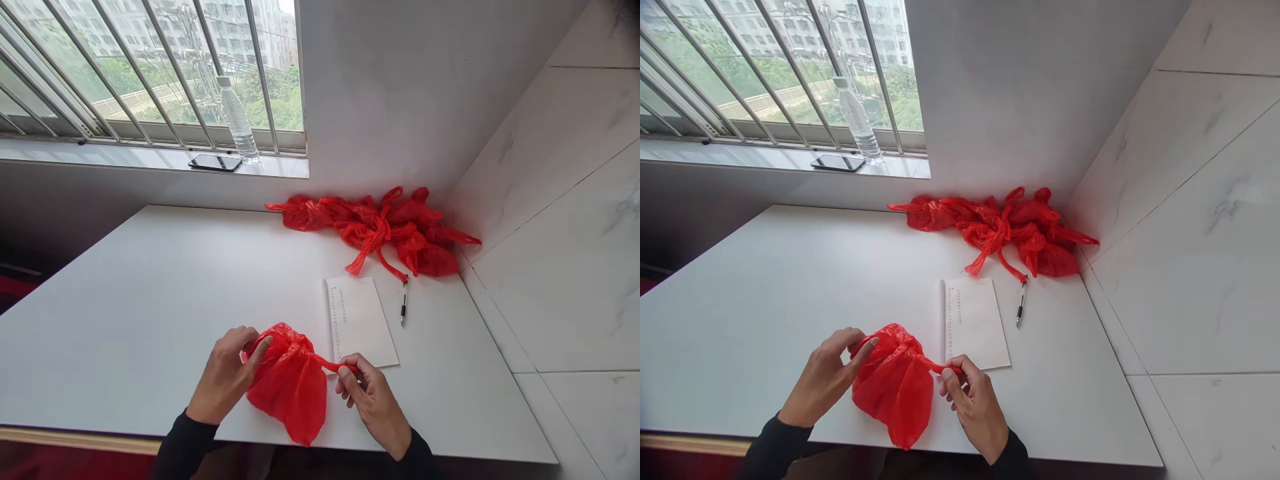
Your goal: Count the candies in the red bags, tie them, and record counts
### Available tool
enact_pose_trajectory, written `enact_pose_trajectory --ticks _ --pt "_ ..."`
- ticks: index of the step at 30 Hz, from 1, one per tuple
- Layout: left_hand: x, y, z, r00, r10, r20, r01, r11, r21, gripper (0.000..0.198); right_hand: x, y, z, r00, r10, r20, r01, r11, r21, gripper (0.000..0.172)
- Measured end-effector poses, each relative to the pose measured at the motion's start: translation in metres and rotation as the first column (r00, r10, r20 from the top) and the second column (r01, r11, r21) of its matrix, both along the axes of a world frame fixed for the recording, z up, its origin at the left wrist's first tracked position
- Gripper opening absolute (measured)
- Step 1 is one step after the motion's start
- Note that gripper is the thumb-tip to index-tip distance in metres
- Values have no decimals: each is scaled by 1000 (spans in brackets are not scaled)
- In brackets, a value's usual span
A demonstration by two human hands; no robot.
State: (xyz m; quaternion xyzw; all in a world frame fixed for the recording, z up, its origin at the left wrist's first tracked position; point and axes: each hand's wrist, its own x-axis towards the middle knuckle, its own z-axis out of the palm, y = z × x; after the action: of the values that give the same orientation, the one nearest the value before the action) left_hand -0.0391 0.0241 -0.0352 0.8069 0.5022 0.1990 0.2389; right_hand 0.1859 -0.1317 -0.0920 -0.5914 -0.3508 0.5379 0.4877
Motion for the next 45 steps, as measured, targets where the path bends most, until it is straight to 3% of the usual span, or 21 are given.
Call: enact_pose_trajectory --ticks 4,7,9,11,13,15,17,18,19,21,23,25,27,30,34,36,40,45 --pt "-11 -22 42 985 60 162 -49 996 -71 37 10 -3 42 998 -44 44 39 994 100 35" --pt "-16 -37 55 948 0 319 70 976 -208 36 19 -16 65 984 -47 172 14 982 188 31" --pt "-15 -45 48 927 -25 375 148 942 -302 38 22 -23 71 976 50 214 -98 971 219 39" --pt "-11 -51 31 920 19 392 142 915 -378 38 23 -25 70 969 185 161 -213 960 181 49" --pt "-6 -58 10 921 125 370 54 897 -439 33 22 -21 65 959 252 128 -266 959 102 44" --pt "-2 -68 -7 889 286 357 -91 875 -475 33 19 -15 58 934 272 231 -287 957 32 31" --pt "2 -81 -17 836 419 354 -216 844 -491 36 14 -8 49 848 324 419 -359 933 3 46" --pt "4 -89 -19 824 441 355 -223 829 -513 39 11 -5 46 795 344 499 -398 917 1 51" --pt "7 -98 -20 828 435 355 -200 819 -538 41 7 -3 43 750 348 562 -421 907 0 49" --pt "17 -118 -18 852 395 345 -143 808 -572 39 -1 2 40 707 325 628 -417 909 -2 31" --pt "29 -134 -15 870 378 316 -157 821 -549 51 -9 3 43 734 292 613 -373 928 4 11" --pt "37 -140 -14 878 379 293 -213 857 -469 63 -15 2 52 788 261 558 -340 939 41 4" --pt "39 -136 -12 888 335 314 -224 912 -343 50 -17 -3 64 844 201 497 -293 949 113 4" --pt "32 -117 -3 903 110 415 -87 993 -74 28 -9 -15 80 890 60 452 -180 956 230 8" --pt "32 -92 15 866 -237 441 187 970 155 26 9 -34 84 878 -132 460 -36 940 339 11" --pt "40 -87 18 856 -269 441 231 963 140 24 17 -40 80 868 -158 472 4 951 310 11" --pt "58 -90 10 847 -162 506 236 968 -86 20 25 -43 71 927 -30 373 -23 990 137 15" --pt "65 -91 4 834 -154 530 253 960 -118 20 26 -35 67 937 44 347 -76 994 79 18"
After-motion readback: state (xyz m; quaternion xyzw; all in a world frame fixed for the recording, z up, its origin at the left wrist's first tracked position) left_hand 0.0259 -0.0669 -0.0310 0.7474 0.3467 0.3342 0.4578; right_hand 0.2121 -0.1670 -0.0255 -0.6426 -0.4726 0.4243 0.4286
